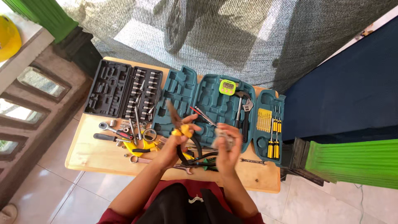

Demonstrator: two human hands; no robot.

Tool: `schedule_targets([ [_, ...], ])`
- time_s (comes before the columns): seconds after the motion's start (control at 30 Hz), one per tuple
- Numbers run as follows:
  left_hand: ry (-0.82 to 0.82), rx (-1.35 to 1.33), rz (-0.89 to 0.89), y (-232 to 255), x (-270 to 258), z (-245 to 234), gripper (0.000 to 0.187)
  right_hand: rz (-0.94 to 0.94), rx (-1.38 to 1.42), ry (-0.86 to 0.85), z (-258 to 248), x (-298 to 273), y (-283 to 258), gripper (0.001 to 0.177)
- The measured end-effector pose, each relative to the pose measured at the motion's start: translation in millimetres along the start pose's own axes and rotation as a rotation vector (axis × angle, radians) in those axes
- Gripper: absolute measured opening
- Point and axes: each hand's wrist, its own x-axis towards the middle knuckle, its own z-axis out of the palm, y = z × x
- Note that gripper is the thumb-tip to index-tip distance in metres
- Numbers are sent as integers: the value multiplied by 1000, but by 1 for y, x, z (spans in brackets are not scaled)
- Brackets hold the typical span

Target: The person picks up and places various tools, including screwdrivers, pliers, and wrenches, into different sections of a tool kit case on a wooden table.

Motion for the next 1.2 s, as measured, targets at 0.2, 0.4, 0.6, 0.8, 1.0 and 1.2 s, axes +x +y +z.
schedule_targets([
  [0.2,137,-23,36,-6,6,5,67,147,-164,-255,20,-18,-2,29],
  [0.4,353,34,3,-27,20,-54,43,185,-290,-423,-5,-38,22,23],
  [0.6,376,270,-159,-62,66,-96,21,415,-174,-212,-44,-27,64,19],
  [0.8,303,682,88,-113,169,-136,28,483,-221,-149,-49,-21,74,17],
  [1.0,377,1140,-25,-146,269,-137,68,499,-292,-91,-60,-20,81,17],
  [1.2,377,1343,75,-169,317,-116,64,519,-336,-41,-69,-17,87,17],
])
